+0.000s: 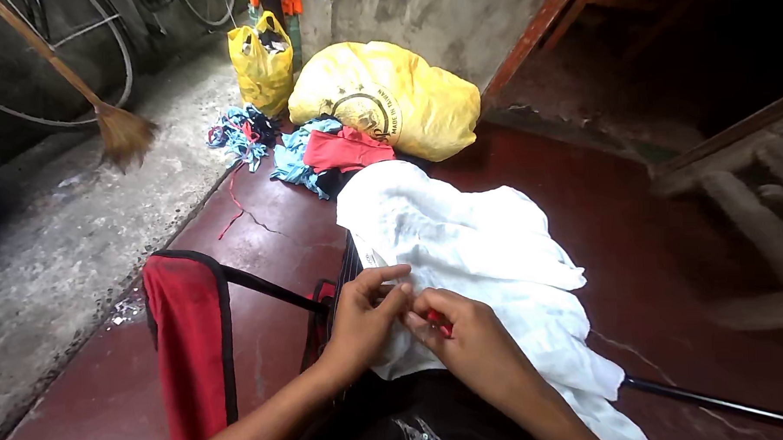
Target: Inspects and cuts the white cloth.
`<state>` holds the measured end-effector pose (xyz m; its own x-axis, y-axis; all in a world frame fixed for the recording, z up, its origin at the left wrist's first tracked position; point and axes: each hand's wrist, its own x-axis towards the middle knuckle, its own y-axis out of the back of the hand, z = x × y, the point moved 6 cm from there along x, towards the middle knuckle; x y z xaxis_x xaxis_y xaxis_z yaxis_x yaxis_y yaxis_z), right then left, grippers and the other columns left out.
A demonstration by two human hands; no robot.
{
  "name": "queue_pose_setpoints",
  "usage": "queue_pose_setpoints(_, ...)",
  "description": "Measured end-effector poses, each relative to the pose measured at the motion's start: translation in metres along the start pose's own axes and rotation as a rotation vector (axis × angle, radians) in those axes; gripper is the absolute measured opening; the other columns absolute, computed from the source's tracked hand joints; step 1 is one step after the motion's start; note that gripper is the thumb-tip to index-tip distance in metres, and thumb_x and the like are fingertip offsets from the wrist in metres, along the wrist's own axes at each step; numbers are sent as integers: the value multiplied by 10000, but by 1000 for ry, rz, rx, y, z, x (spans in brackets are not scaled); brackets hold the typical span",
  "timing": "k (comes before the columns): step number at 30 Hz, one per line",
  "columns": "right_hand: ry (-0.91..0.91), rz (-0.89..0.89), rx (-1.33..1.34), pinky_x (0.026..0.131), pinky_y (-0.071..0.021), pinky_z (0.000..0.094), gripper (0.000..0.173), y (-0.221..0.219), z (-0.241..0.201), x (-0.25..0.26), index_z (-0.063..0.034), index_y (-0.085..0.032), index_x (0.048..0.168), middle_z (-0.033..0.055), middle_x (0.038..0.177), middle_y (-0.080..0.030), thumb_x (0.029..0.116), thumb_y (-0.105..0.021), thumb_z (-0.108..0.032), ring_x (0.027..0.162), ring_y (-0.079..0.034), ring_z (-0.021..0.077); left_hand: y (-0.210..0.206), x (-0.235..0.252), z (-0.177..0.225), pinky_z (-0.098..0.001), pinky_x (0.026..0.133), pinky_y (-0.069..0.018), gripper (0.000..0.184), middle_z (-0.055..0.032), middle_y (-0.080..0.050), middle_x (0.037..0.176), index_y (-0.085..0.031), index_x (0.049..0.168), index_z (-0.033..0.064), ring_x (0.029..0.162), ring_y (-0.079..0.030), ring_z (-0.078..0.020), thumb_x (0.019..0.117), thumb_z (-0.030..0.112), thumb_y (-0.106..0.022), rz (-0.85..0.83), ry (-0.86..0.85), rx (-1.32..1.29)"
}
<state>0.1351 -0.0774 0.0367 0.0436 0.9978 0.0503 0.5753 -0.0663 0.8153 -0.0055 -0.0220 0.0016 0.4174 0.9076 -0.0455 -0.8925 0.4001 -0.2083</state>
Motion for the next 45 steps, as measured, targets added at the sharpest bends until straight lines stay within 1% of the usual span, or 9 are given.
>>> queue_pose_setpoints(5,239,323,39,601,-545,208,179,18,-10,7,-154,-735,1088,-29,931,-615,971,-631,-241,731,-600,30,2,-3,-2,-318,726,-604,414,-84,-698,961,-661,1308,95,789,-682,-174,912,-19,-702,43,-94,-11)
queue_pose_setpoints(8,280,255,151,629,-546,192,206,14,-5,17,-160,-728,1159,-34,978,-634,977,-638,-193,757,-603,21,3,-4,-1,-328,735,-609,570,-88,-702,959,-567,1421,135,803,-692,-192,897,-27,-721,32,-125,-28)
queue_pose_setpoints(14,284,88,182,654,-571,221,317,-1,4,11,-211,-698,1252,-55,1020,-631,947,-641,-146,792,-619,23,8,-9,-4,-327,729,-618,624,-81,-711,936,-546,1445,154,777,-696,-189,882,-37,-735,-6,-168,28)
queue_pose_setpoints(23,410,211,-112,621,-539,254,252,10,-7,5,-201,-776,1085,-9,900,-593,904,-626,-110,781,-606,103,4,-12,-10,-328,714,-627,530,-62,-701,958,-588,1403,122,791,-699,-176,904,-3,-714,-83,-235,151)
queue_pose_setpoints(28,370,244,-84,595,-522,238,206,8,-5,1,-205,-770,1050,-27,886,-569,899,-635,-164,758,-585,74,6,-11,-14,-293,640,-604,358,-33,-697,930,-685,1268,110,716,-668,-141,914,63,-722,-49,-237,210)
queue_pose_setpoints(33,387,279,-50,614,-519,230,178,11,-8,0,-190,-771,1033,-18,906,-563,906,-647,-171,782,-580,74,11,-12,-9,-221,516,-466,212,18,-580,767,-751,1120,168,584,-524,-86,911,138,-729,15,-250,279)
queue_pose_setpoints(37,423,309,-49,639,-519,222,169,12,-10,-2,-189,-776,1029,-8,908,-571,919,-649,-162,799,-582,81,9,-12,-6,-236,472,-432,192,-30,-578,631,-753,1134,117,499,-505,-104,960,125,-672,-47,-78,143)
queue_pose_setpoints(42,502,319,-139,645,-516,256,176,12,-11,-7,-186,-774,1043,23,911,-583,929,-646,-149,808,-589,130,6,-12,-1,-295,618,-609,262,-145,-723,925,-698,1177,15,698,-706,-185,1043,80,-483,-141,148,-112)
queue_pose_setpoints(45,542,313,-186,625,-507,288,185,9,-11,-11,-181,-775,1052,44,891,-583,931,-644,-130,797,-590,168,5,-12,-4,-339,753,-623,189,-184,-717,949,-699,1145,-28,799,-722,-219,1007,34,-587,-38,285,-260)
